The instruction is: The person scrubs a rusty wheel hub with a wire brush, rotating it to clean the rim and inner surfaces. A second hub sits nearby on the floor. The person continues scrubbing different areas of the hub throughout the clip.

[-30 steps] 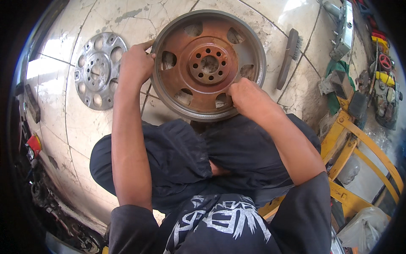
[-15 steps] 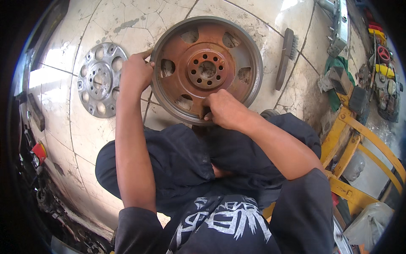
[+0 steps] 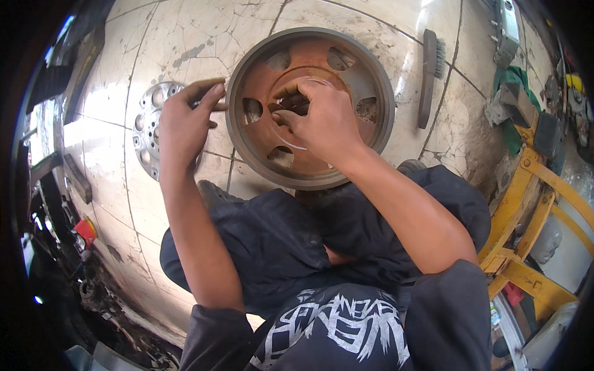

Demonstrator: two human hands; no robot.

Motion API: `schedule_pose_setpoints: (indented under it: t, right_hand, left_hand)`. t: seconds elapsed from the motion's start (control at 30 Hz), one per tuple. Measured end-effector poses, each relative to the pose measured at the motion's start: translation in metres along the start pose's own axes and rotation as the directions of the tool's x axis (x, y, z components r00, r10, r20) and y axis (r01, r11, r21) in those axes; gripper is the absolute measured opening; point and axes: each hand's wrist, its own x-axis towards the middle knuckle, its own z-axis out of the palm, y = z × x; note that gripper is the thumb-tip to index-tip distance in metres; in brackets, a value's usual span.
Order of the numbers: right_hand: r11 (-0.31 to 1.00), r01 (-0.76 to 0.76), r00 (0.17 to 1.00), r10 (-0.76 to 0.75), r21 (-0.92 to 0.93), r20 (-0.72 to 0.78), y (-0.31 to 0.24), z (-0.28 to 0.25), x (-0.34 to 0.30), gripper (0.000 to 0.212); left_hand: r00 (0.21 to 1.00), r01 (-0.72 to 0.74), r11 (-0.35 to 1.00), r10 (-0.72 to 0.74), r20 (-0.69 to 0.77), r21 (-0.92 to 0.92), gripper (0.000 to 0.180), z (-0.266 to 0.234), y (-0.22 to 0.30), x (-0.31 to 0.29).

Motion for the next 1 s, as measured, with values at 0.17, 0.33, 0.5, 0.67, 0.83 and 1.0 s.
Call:
schedule_pose_setpoints:
  t: [0.17,0.33,0.5,0.67,0.83,1.0]
  right_hand:
    - [0.958,-0.205,0.975,0.218,0.199,-0.047,0.006,0.001,0.005,0.027]
    - [0.973,-0.108,0.967,0.151,0.206,-0.205,0.004,0.001,0.002,0.031]
    - [0.996,0.069,0.970,-0.052,0.065,-0.237,0.000,0.005,-0.001,0.033]
    - [0.986,0.133,0.979,-0.115,0.104,-0.166,-0.004,0.005,0.001,0.034]
    - [0.983,0.161,0.960,-0.136,0.086,-0.246,0.007,0.008,0.009,0.032]
    - [0.973,0.232,0.954,-0.225,0.014,-0.197,0.009,0.014,0.010,0.033]
  left_hand:
    - [0.972,-0.019,0.975,0.069,0.223,-0.220,0.028,0.009,0.000,-0.009]
    - [0.937,-0.140,0.919,0.244,0.252,-0.369,0.034,0.045,0.010,-0.020]
    - [0.988,-0.039,0.882,0.106,0.116,-0.469,0.032,0.062,0.005,-0.017]
    - [0.997,-0.017,0.870,0.053,0.059,-0.493,0.028,0.051,-0.011,0.001]
    - [0.999,-0.048,0.890,0.043,-0.020,-0.454,0.028,0.032,-0.010,0.006]
    - [0.986,0.009,0.855,0.080,0.149,-0.519,0.033,0.039,-0.007,-0.001]
